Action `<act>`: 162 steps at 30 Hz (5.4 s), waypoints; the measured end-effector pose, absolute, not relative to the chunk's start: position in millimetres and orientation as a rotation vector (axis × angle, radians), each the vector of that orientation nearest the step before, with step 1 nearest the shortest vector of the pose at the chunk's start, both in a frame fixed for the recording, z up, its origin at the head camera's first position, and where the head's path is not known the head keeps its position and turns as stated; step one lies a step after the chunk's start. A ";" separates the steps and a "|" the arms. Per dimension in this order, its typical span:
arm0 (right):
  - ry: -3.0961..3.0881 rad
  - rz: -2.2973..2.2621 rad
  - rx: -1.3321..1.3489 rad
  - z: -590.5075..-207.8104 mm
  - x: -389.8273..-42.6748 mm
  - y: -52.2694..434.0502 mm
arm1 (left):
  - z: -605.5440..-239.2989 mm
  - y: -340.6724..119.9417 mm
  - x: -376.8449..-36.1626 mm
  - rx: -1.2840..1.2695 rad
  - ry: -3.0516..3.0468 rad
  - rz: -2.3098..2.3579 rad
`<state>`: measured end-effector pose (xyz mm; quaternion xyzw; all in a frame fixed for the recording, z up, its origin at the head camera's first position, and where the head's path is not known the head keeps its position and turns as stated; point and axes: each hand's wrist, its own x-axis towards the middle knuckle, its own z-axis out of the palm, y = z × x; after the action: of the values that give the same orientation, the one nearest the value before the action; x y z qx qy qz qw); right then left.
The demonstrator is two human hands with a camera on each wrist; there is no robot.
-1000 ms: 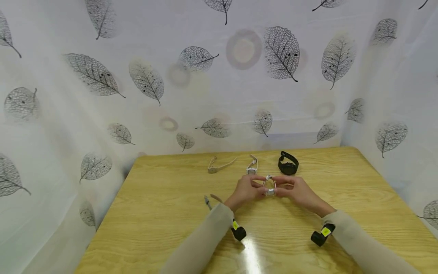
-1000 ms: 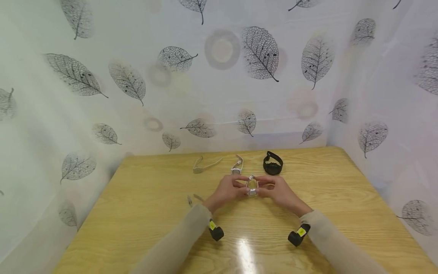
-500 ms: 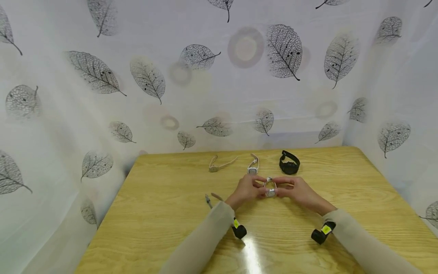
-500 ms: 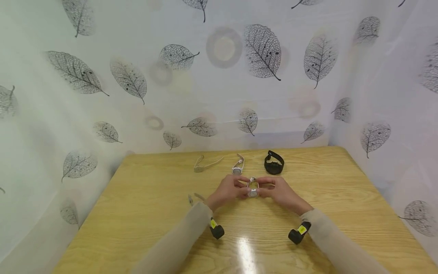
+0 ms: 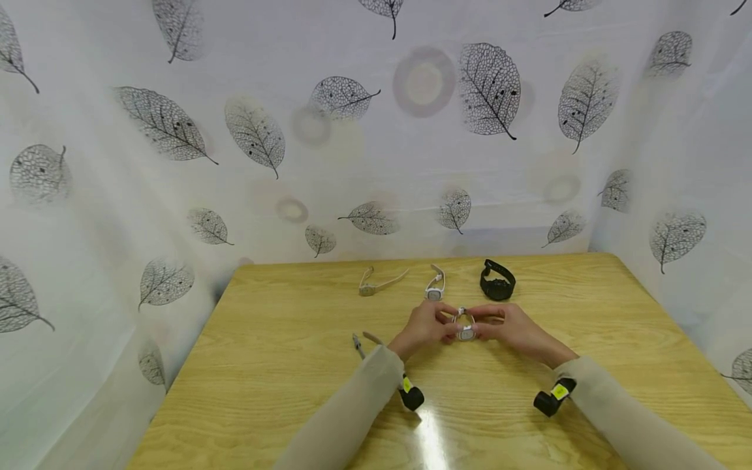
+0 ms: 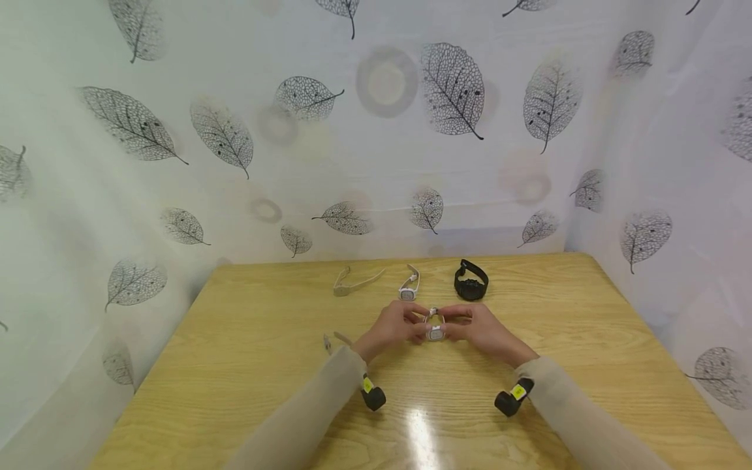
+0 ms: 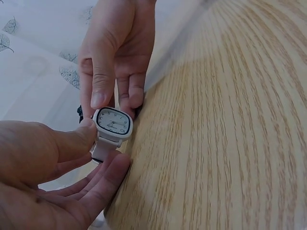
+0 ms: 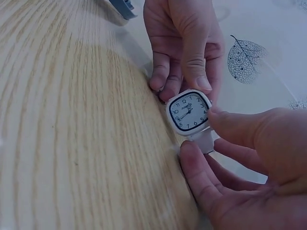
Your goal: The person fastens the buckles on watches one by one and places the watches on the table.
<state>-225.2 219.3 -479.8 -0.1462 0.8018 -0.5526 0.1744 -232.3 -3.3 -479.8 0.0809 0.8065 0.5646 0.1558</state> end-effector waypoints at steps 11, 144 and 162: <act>2.342 -1.499 -0.457 -476.4 -227.0 219.9 | -476.2 -2.9 -229.6 0.260 2.354 1.581; 2.222 -1.447 -0.742 -478.3 -195.9 47.9 | -482.4 -160.6 -146.9 -0.009 2.553 1.739; 2.251 -1.381 -0.756 -479.8 -200.1 46.7 | -485.3 -158.1 -150.0 0.014 2.609 1.676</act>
<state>-200.1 46.7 -479.8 -0.2699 0.8036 -0.4930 0.1959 -150.0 -158.1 -485.3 0.0046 0.8412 0.5404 0.0205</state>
